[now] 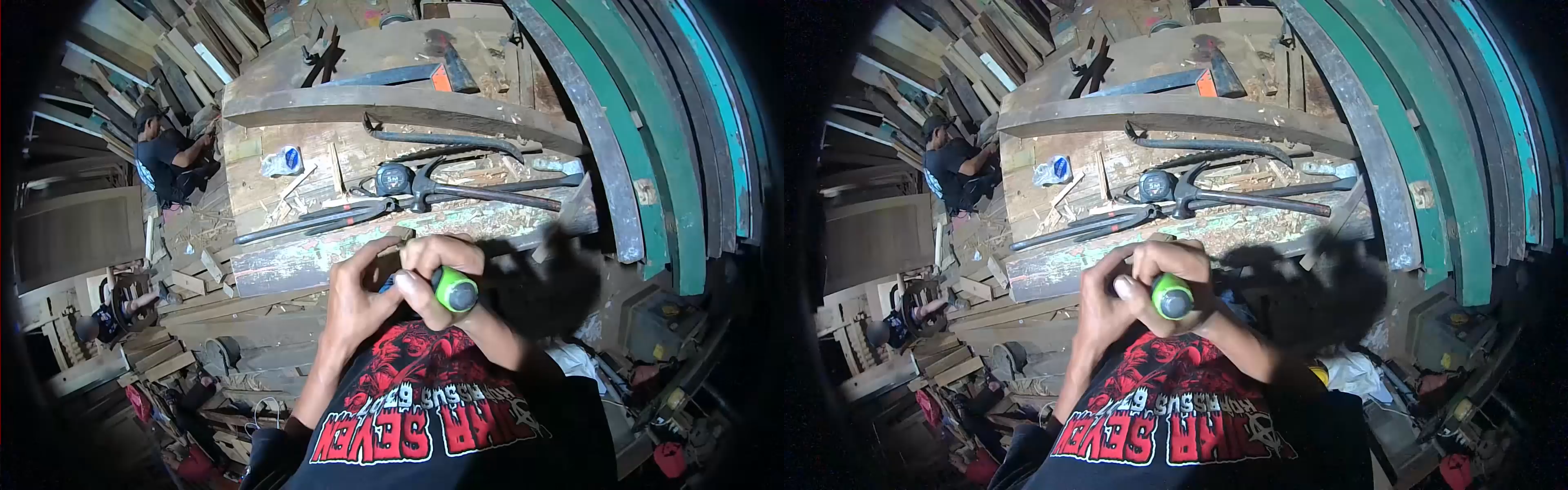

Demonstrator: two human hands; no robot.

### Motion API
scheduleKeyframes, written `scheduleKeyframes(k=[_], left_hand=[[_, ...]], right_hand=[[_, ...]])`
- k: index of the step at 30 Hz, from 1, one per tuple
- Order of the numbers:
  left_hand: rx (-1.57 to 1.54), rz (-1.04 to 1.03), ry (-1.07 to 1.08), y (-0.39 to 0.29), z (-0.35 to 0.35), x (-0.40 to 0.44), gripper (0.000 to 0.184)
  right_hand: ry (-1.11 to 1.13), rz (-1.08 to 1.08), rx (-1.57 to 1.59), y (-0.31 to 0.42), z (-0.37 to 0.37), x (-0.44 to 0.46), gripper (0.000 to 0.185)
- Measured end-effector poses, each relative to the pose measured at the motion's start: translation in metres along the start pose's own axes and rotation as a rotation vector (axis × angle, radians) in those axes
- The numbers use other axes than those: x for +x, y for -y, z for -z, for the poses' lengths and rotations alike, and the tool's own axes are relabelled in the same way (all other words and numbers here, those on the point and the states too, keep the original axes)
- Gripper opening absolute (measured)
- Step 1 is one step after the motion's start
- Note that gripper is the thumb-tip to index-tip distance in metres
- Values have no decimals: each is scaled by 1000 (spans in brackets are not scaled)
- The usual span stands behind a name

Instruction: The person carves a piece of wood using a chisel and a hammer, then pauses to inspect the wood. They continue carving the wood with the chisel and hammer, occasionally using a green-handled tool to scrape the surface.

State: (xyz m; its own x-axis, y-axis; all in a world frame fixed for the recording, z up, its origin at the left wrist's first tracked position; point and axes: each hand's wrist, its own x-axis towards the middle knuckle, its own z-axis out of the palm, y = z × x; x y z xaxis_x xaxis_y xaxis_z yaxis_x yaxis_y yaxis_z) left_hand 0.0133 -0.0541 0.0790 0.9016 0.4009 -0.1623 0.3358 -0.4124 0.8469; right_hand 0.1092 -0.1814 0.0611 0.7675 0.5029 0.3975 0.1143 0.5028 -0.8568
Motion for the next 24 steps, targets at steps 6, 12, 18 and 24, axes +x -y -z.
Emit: scheduleKeyframes(k=[6,12,18,24], left_hand=[[145,-55,160,-1,-4,5,21],[150,-123,208,19,-8,11,17],[256,-276,94,-9,13,29,20],[108,-130,68,15,10,22,16]], right_hand=[[3,118,-116,-5,-4,13,38],[61,30,-249,8,12,21,39],[284,-243,-81,14,84,46,76],[435,-695,-1391,-44,161,31,64]])
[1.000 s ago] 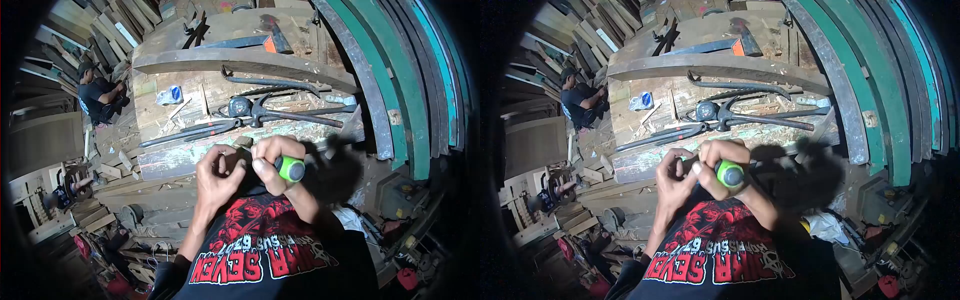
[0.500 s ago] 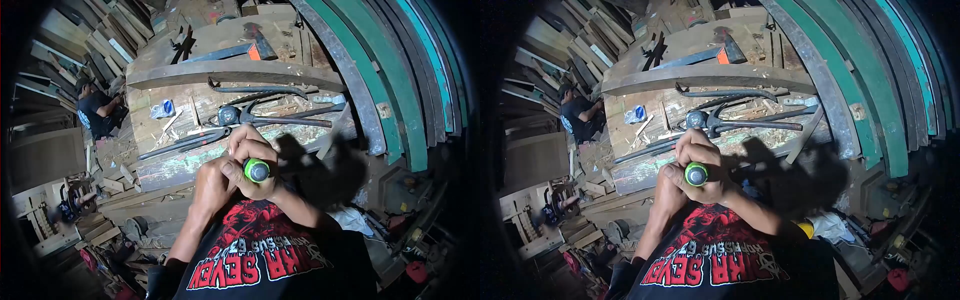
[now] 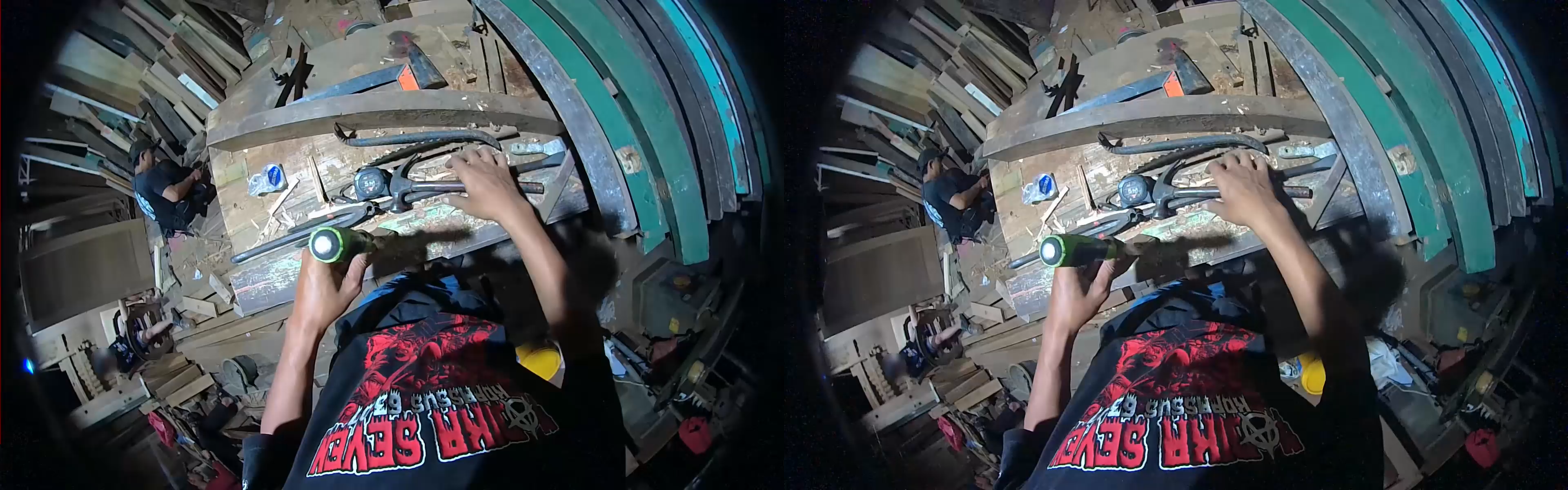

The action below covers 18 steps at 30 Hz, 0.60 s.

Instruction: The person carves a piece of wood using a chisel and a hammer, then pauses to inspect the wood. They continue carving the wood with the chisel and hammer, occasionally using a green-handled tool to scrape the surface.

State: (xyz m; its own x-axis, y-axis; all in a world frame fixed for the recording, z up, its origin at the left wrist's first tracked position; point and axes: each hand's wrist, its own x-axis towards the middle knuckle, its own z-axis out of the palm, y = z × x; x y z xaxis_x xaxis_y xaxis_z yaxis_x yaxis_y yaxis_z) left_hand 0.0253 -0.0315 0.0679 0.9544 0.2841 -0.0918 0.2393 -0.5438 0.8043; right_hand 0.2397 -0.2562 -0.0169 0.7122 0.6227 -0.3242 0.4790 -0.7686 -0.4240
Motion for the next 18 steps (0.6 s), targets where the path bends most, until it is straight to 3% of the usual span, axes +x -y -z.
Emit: scheduleKeyframes(k=[4,7,8,12,13,16,18], left_hand=[[-76,13,8,16,-2,3,19],[92,-18,82,-5,2,7,18],[183,-17,160,-9,6,7,26],[197,-34,83,-11,4,5,23],[-90,45,16,-4,-4,6,13],[-44,41,70,-2,1,7,14],[-68,59,72,-2,0,8,14]], right_hand=[[-9,99,-79,-36,-51,19,54],[86,184,-84,-35,-46,29,44],[120,208,-95,-32,-40,30,42],[-36,328,-191,-30,-36,26,45],[-32,294,-189,-28,-34,23,46],[-65,267,-224,-22,-29,18,52],[27,161,-131,-14,-3,2,53]])
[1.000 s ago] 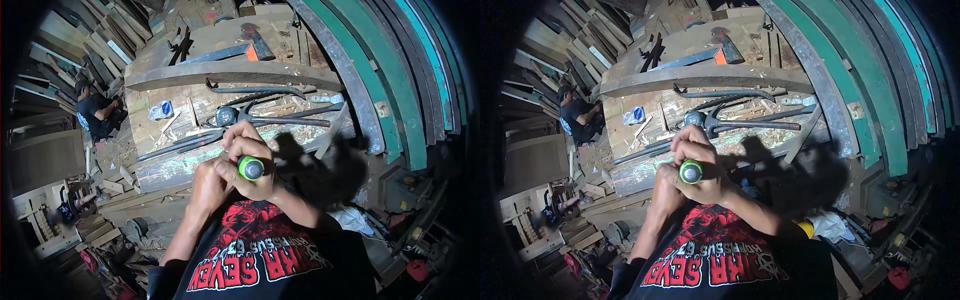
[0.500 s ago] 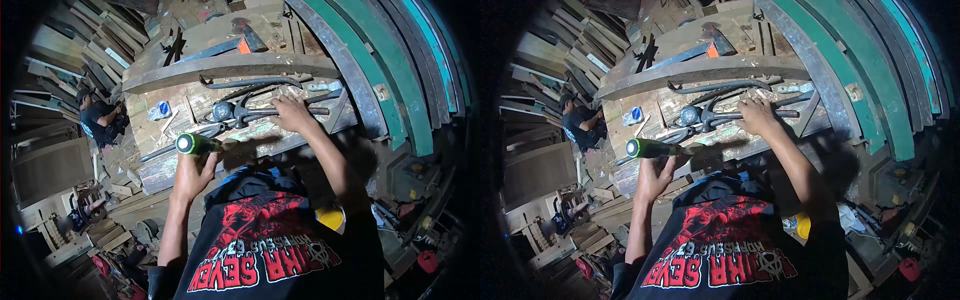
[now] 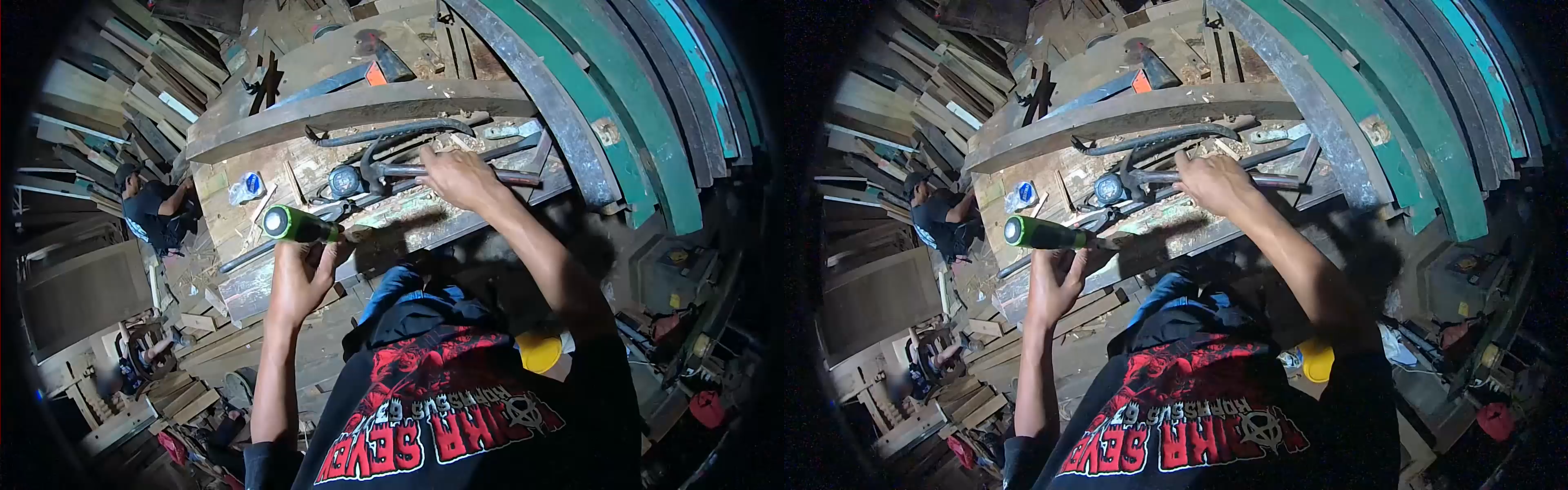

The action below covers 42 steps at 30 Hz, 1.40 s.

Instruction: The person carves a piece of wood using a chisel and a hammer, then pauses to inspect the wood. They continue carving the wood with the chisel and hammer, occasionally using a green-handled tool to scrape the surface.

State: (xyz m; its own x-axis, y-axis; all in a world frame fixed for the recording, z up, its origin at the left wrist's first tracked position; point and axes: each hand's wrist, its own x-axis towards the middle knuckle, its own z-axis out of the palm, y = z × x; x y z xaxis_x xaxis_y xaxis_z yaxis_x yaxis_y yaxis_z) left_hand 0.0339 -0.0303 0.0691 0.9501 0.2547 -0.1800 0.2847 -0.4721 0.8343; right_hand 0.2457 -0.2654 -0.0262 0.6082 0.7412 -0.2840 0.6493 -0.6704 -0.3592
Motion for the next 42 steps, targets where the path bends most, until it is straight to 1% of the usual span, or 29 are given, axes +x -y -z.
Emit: scheduleKeyframes(k=[1,2,3,5,6,7,9,10,11,13,14,16,19,20,21,23,25,26,27,28,29,31,32,34,36,38,40,41,42], left_hand=[[-14,11,0,0,-1,-1,14],[10,42,92,3,4,-2,28],[33,-48,-104,8,-3,-6,14],[42,-38,-18,9,2,-2,13],[284,-185,-91,5,3,-2,14],[183,-55,-1,-4,5,1,16],[164,-81,-4,-4,4,4,16],[202,-96,-44,-11,4,2,17],[192,-96,-19,-3,6,4,18],[240,-70,14,5,8,5,20],[272,-53,28,1,10,6,21],[343,-25,80,-7,13,5,23],[262,-109,68,-4,11,3,23],[331,-42,105,-8,13,4,24],[333,-48,100,-8,14,2,24],[333,-67,84,-6,15,2,24],[189,-192,6,10,10,2,21],[199,-204,16,15,11,3,21],[211,-215,31,18,12,6,21],[232,-148,64,18,13,8,20],[228,-147,71,15,14,7,20],[220,-139,80,-7,16,0,20],[132,-192,59,1,13,2,18],[156,-206,63,-1,12,4,15],[139,-266,51,-3,11,6,14],[186,-282,90,3,12,10,18],[223,-272,122,-3,16,11,22],[125,-319,113,3,14,13,23],[170,-318,101,12,11,16,23]], right_hand=[[48,-48,50,7,15,-10,53],[-10,-61,42,6,16,-18,52],[-62,-60,99,8,23,-28,50],[-166,-54,212,17,47,-52,47],[-202,-76,260,19,57,-61,45],[-241,-98,306,22,69,-69,43],[-284,-199,373,49,123,-96,42],[-463,-121,361,55,132,-108,43],[-642,-43,348,62,139,-121,43],[-883,32,492,98,166,-150,43],[-904,67,677,110,173,-162,37],[-986,163,652,136,172,-179,36],[-941,134,362,153,156,-171,32],[-840,107,312,154,146,-165,31],[-741,80,263,156,136,-160,30],[-815,69,270,159,130,-157,29],[-852,34,221,162,146,-164,30],[-880,45,222,163,155,-167,31],[-894,64,323,168,165,-173,30],[-998,139,365,163,168,-174,29],[-1102,220,405,160,171,-173,29],[-1288,250,421,168,175,-171,29],[-1204,261,391,168,167,-169,29],[-1037,284,330,168,150,-164,28],[-779,147,-62,170,125,-167,29],[-617,81,-250,175,103,-174,30],[-522,97,-222,164,96,-174,27],[-592,79,-167,165,99,-176,26],[-663,63,-112,169,103,-178,26]])
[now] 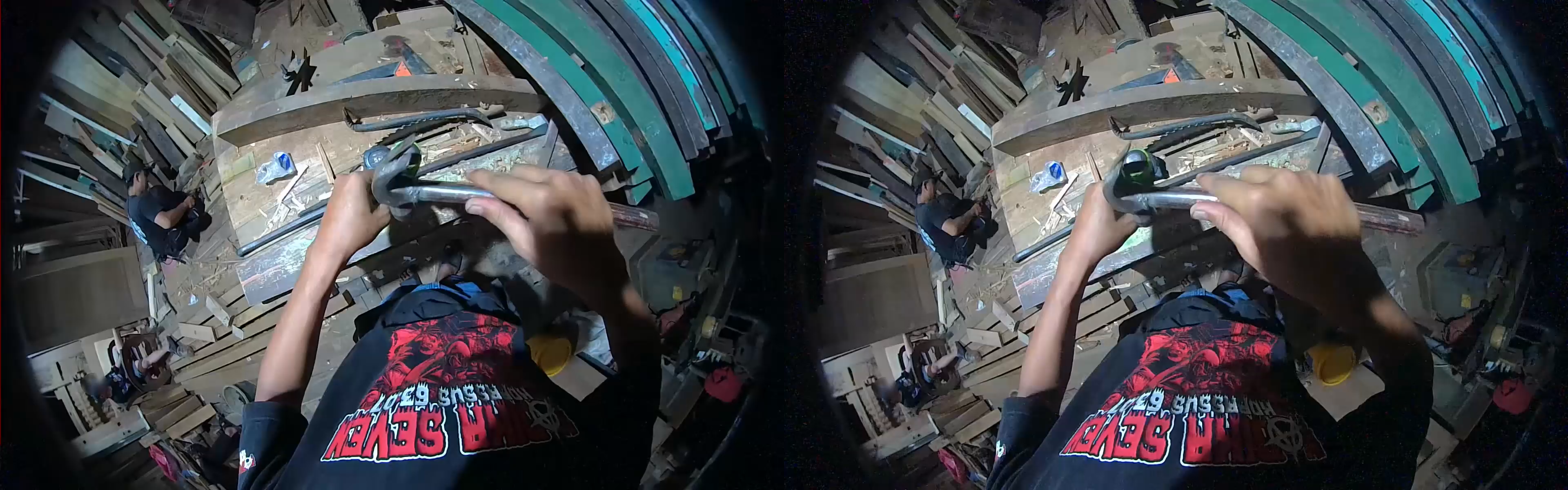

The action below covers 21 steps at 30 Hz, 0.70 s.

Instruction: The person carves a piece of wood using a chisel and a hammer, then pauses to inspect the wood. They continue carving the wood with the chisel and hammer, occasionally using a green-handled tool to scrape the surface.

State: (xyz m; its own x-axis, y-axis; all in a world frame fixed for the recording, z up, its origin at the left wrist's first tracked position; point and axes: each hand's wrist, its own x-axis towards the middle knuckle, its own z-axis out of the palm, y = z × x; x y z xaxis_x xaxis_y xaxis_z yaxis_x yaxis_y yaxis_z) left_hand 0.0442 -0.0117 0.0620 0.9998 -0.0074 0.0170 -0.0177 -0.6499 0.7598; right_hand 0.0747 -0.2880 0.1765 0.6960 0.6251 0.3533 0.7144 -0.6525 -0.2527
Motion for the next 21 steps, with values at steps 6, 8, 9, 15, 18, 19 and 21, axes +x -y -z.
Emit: scheduleKeyframes(k=[6,8,9,15,18,19,21], left_hand=[[100,75,81,-26,4,2,24],[107,30,60,-22,-1,6,26],[109,40,48,-23,-1,5,26],[-33,111,-25,-16,0,-3,19],[-105,224,-125,-10,-8,-19,19],[-122,253,-170,-4,-11,-25,20],[-126,321,-247,-4,-16,-36,25]], right_hand=[[-146,-170,215,-22,28,24,32],[-134,-223,282,-33,21,22,32],[-119,-277,328,-36,15,19,33],[0,-560,568,-89,-65,-2,42],[116,-592,644,-110,-117,-9,42],[166,-620,656,-117,-129,-13,41],[268,-670,674,-121,-143,-9,38]])
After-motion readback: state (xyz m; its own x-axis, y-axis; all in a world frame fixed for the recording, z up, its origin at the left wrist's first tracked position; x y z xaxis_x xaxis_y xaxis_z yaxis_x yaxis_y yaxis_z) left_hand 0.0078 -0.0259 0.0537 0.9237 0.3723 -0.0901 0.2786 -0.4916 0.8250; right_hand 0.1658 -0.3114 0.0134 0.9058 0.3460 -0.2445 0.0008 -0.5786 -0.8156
